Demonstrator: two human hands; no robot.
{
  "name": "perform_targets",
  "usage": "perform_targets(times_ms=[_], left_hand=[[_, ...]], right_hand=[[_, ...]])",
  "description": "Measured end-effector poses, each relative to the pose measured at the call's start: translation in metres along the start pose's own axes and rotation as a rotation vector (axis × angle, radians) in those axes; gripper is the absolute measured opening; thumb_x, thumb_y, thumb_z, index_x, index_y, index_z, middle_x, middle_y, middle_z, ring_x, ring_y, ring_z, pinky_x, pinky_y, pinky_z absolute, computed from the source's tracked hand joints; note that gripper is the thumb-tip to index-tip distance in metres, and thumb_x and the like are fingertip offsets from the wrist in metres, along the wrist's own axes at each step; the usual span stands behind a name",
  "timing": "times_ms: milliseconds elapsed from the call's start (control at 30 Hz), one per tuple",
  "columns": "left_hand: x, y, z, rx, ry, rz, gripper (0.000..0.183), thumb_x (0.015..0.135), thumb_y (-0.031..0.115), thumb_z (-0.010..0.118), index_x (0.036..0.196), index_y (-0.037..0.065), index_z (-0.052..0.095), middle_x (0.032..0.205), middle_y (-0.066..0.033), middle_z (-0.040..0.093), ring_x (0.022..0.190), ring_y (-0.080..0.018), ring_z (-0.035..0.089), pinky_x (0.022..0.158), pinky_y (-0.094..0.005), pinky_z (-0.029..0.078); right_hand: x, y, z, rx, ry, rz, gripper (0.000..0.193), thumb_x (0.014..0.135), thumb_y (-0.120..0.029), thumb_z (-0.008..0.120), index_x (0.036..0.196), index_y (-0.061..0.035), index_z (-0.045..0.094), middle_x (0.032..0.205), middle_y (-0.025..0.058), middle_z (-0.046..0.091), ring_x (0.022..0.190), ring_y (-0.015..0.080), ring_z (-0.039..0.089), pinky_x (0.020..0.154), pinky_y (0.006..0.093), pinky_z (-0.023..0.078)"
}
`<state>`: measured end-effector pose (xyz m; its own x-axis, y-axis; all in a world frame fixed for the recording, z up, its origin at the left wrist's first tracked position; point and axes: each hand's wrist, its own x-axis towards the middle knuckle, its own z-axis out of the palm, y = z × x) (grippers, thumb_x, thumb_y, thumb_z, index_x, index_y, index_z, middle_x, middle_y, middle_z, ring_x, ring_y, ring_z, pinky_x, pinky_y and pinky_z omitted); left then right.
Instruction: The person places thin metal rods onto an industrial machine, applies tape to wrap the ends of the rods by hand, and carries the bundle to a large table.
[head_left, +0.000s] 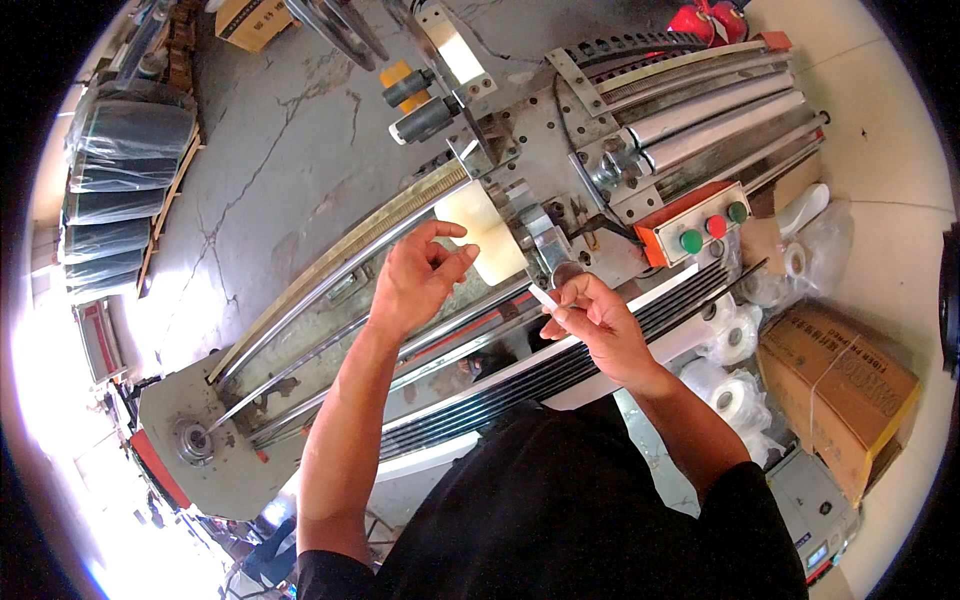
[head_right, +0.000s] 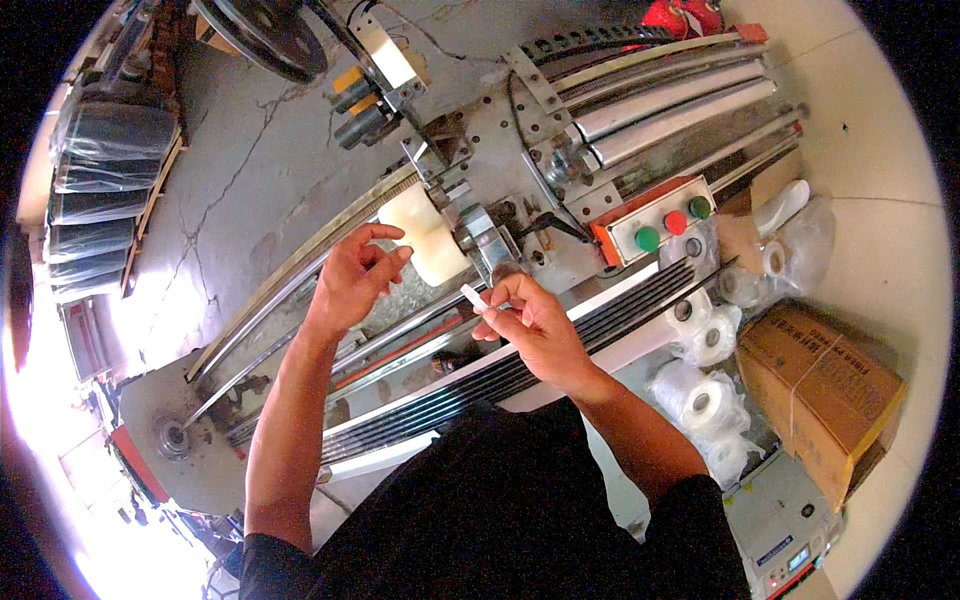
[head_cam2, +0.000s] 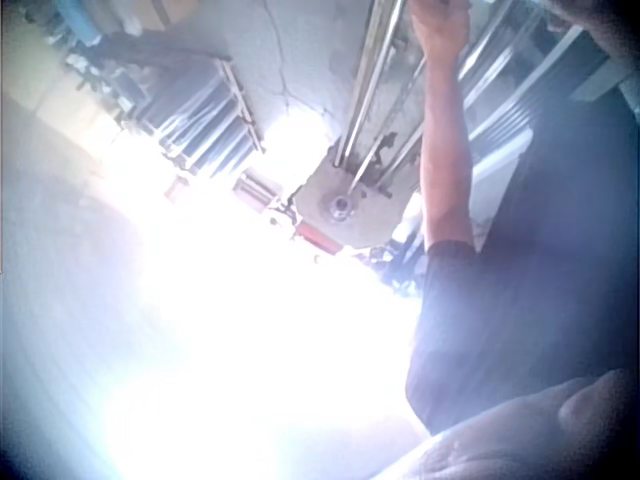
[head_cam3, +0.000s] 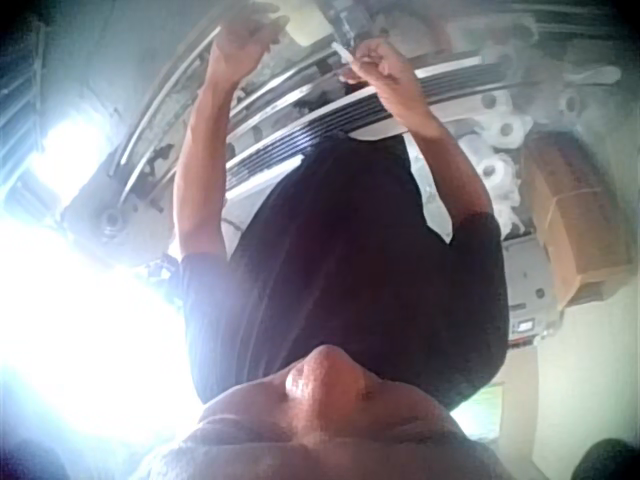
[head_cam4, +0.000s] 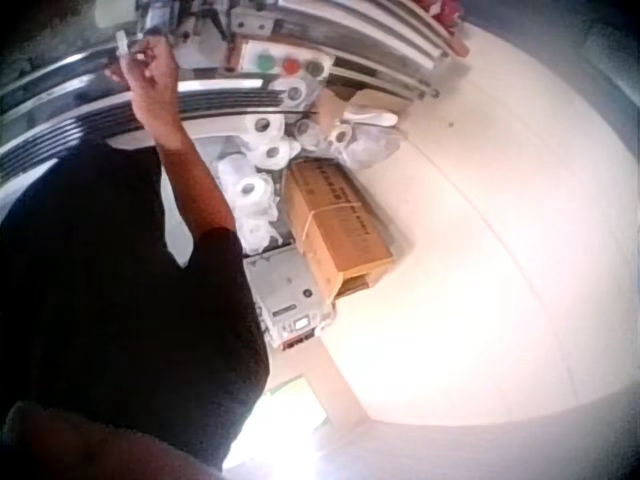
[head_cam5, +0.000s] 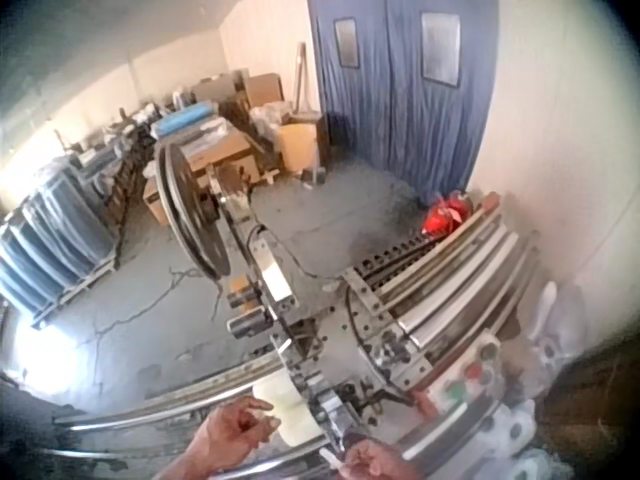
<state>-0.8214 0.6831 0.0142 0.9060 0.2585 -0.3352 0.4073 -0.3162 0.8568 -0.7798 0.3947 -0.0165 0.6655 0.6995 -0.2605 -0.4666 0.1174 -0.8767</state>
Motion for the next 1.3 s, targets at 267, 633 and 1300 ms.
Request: perform_targets(times_ms=[267,633,1300], left_hand=[[0.001,0.0,0.002,0.003,-0.014,-0.019,0.037,0.103,0.029,0.077,0.128,0.003,0.069,0.077,-0.0061,0.072,0.069,-0.0101,0.062,0.062,-0.0295,0.049],[0.0,0.001,0.004,0.033,-0.001,-0.02,0.037,0.102,0.028,0.079,0.128,0.003,0.068,0.078,-0.0058,0.072,0.069,-0.0105,0.064,0.064,-0.0295,0.05],[0.011,0.0,-0.013,-0.114,-0.103,-0.001,0.025,0.104,0.027,0.076,0.103,0.002,0.074,0.085,-0.0031,0.072,0.073,-0.0095,0.062,0.065,-0.0275,0.051]], right_hand=[[-0.001,0.001,0.015,-0.061,0.032,-0.089,0.019,0.104,-0.003,0.069,0.105,-0.0082,0.05,0.111,0.0059,0.064,0.095,0.0107,0.062,0.081,0.0318,0.058],[0.004,-0.004,0.027,-0.058,0.079,-0.149,0.031,0.096,0.005,0.071,0.096,-0.0122,0.045,0.098,0.0011,0.058,0.087,0.0056,0.049,0.077,0.0269,0.044],[0.053,0.012,0.052,-0.084,0.107,-0.052,0.027,0.106,-0.004,0.068,0.122,-0.0037,0.045,0.122,0.016,0.067,0.093,0.0177,0.073,0.081,0.0316,0.065]])
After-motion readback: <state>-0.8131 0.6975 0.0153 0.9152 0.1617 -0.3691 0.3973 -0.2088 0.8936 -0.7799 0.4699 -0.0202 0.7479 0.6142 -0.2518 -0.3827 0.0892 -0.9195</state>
